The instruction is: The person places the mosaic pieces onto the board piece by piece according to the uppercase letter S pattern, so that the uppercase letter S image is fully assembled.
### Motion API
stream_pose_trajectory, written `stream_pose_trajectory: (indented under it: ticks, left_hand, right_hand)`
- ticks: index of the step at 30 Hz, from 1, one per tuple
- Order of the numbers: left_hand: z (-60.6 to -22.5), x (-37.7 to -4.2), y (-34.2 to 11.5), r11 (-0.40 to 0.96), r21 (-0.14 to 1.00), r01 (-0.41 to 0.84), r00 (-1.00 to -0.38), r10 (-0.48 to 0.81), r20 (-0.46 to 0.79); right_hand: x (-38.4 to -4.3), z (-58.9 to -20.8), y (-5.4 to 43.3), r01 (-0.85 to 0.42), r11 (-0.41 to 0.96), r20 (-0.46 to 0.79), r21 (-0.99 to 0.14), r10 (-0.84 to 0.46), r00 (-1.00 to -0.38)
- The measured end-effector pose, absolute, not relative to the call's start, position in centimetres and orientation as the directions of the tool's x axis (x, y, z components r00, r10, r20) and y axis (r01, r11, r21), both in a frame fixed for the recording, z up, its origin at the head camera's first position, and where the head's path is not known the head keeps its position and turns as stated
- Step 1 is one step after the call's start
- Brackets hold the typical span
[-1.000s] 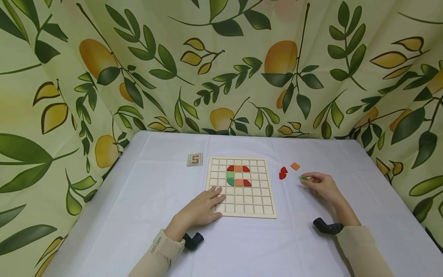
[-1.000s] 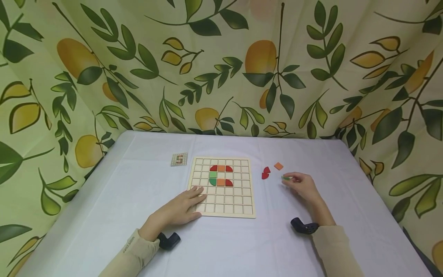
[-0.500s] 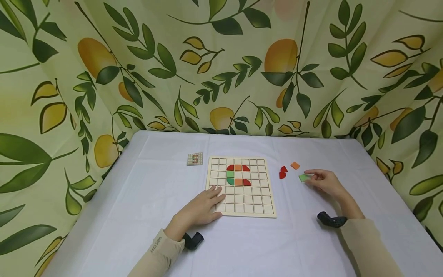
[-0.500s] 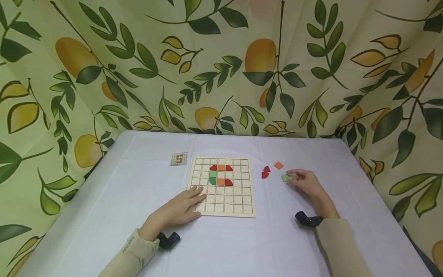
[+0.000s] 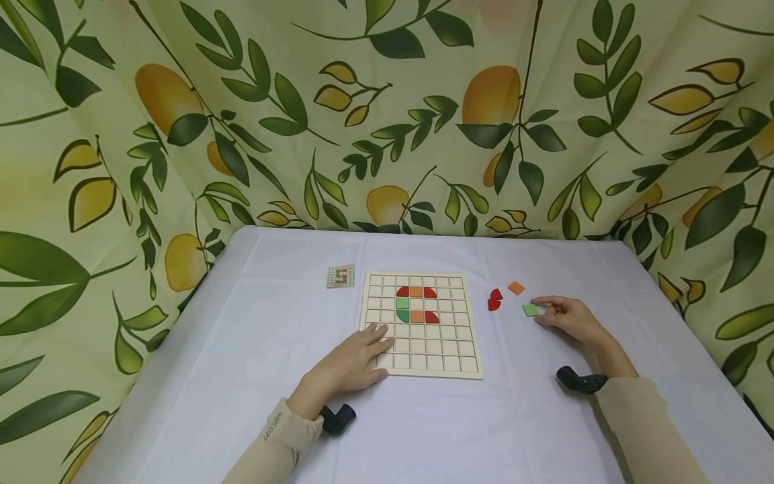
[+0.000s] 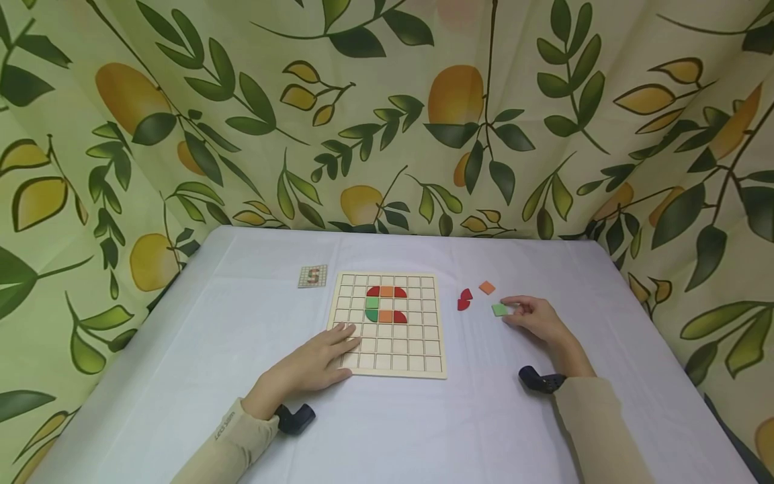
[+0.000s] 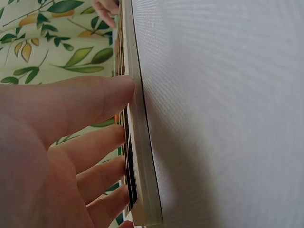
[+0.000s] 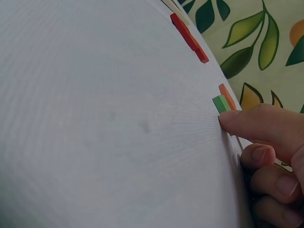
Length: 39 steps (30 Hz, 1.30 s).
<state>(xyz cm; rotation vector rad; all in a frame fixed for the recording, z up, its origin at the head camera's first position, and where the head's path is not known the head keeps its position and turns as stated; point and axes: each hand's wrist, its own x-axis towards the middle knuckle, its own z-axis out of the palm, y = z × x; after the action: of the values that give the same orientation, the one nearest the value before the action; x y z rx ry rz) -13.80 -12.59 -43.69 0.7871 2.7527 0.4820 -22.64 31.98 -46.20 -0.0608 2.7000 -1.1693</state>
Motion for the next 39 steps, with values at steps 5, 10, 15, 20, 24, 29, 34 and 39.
stream_pose_trajectory:
  ticks: [5,10,15,20,24,29,34,39]
  left_hand:
    - [-43.8,-13.9,-12.6,0.804,0.371,0.464,-0.828,0.543,-0.141]
    - [-43.8,-14.0,-12.5,0.804,0.37,0.465,-0.827,0.544,-0.142]
    - [-43.7,-14.0,-12.5,0.803,0.369,0.469,-0.827,0.546,-0.137]
    - [-43.8,-14.0,-12.5,0.805,0.364,0.469,-0.827,0.545,-0.14]
    - [-43.7,-14.0,-12.5,0.806,0.371,0.461,-0.829,0.54,-0.144]
    - [-43.7,-13.9,-12.4,0.808,0.378,0.452,-0.831,0.535,-0.15]
    - [-43.6,-13.8,-12.4,0.809,0.377,0.452,-0.832,0.534,-0.149]
    - [-43.5,-13.7,-12.5,0.807,0.372,0.46,-0.831,0.539,-0.141]
  right_hand:
    - [-22.6,-46.3,32.0,0.025,0.68,-0.143,-0.733,-0.119,-0.983]
    - [-22.6,-46.3,32.0,0.018,0.689,-0.123,-0.725,-0.104,-0.987]
    - [-22.6,-46.5,32.0,-0.01,0.693,-0.084,-0.721,-0.102,-0.991]
    - [-22.7,-46.7,32.2,-0.021,0.69,-0.066,-0.724,-0.099,-0.993]
    - [-22.7,-46.7,32.2,-0.018,0.698,-0.065,-0.716,-0.093,-0.994]
    - [-22.4,-46.7,31.9,-0.018,0.71,-0.061,-0.704,-0.085,-0.995]
    - [-21.9,-46.3,31.6,-0.023,0.7,-0.052,-0.713,-0.086,-0.995]
    - [-21.4,-45.9,31.0,-0.036,0.682,-0.038,-0.73,-0.094,-0.995]
